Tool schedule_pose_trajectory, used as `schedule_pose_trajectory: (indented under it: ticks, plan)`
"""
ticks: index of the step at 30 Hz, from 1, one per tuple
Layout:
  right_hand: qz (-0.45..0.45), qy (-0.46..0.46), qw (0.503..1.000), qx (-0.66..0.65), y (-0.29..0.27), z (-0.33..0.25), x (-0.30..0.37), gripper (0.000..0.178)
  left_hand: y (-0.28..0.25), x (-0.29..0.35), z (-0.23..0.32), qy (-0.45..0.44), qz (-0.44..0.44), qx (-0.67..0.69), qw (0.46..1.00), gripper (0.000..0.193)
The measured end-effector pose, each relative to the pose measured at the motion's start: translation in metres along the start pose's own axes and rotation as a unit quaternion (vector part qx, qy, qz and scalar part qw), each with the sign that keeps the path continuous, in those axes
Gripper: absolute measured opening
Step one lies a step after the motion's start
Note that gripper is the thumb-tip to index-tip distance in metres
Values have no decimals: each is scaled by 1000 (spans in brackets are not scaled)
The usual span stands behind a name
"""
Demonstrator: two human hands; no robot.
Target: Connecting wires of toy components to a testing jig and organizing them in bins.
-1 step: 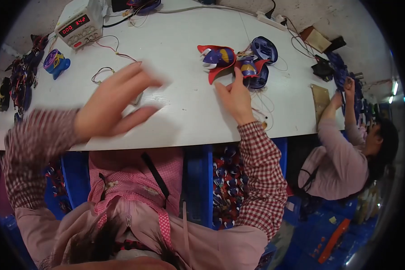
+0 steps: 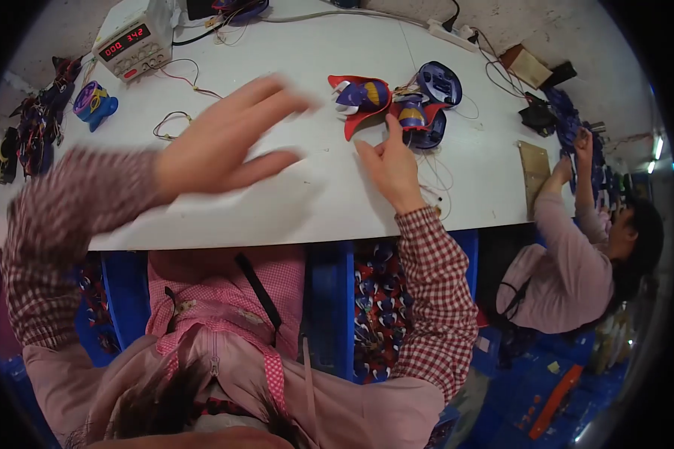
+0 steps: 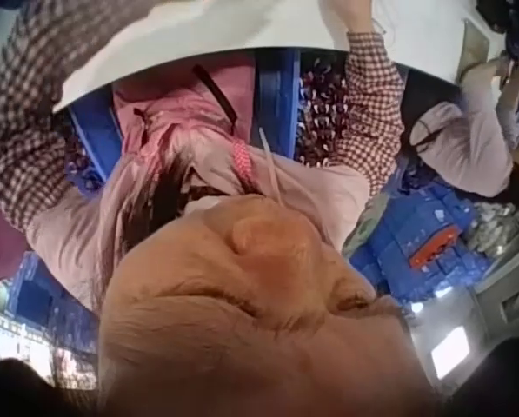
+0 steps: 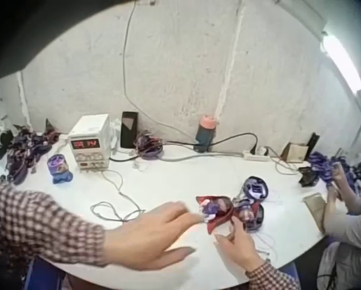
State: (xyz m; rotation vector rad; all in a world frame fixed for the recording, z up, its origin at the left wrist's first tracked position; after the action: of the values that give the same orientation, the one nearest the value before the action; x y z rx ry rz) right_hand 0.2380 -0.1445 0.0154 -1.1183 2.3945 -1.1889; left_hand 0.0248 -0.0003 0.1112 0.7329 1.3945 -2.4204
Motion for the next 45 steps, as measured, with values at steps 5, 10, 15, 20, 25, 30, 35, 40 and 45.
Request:
schedule_pose_trajectory:
  ticks: [5, 10, 15, 20, 25, 30, 35, 40, 45]
  plan:
    - [150, -120, 976, -105, -48, -12, 2, 34, 70, -77, -91, -129, -180, -187, 957, 103]
    - [183, 18, 981, -60, -83, 66, -64, 39, 120, -92, -117, -196, -265, -144, 933, 109]
    - [113, 106, 987, 36, -71, 93, -90, 52, 116, -96, -117, -216, -309, -173, 910, 93]
    - [183, 124, 975, -7, -91, 96, -102, 52, 88, -86, -121, -215, -353, -224, 883, 83]
    - [230, -64, 955, 178, -102, 126, -163, 47, 76, -87, -110, -198, -344, -241, 886, 81]
    - [-95, 16, 981, 170, -75, 114, -205, 42, 78, -77, -99, -174, -333, -241, 895, 81]
    - [-128, -28, 988, 84, -100, 84, -212, 41, 64, -85, -103, -132, -266, -305, 905, 80]
    - [46, -65, 918, -388, -194, 69, -206, 28, 3, -129, -82, -110, -148, -324, 928, 74]
    - [-1, -58, 811, -583, -204, 64, -205, 25, -45, -82, -113, -216, -198, -25, 956, 57]
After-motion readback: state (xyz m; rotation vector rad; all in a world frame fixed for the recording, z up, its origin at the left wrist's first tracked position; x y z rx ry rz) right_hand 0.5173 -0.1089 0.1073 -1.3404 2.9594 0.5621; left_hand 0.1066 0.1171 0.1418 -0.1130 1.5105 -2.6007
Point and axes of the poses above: each hand's wrist, its own x-axis away from the middle knuckle, its own y-axis out of the palm, z = x × y, the point moved 1 cm from there along -x, towards the middle knuckle, and after that the axes turned 8 degrees about y, right-handed, at the moved point
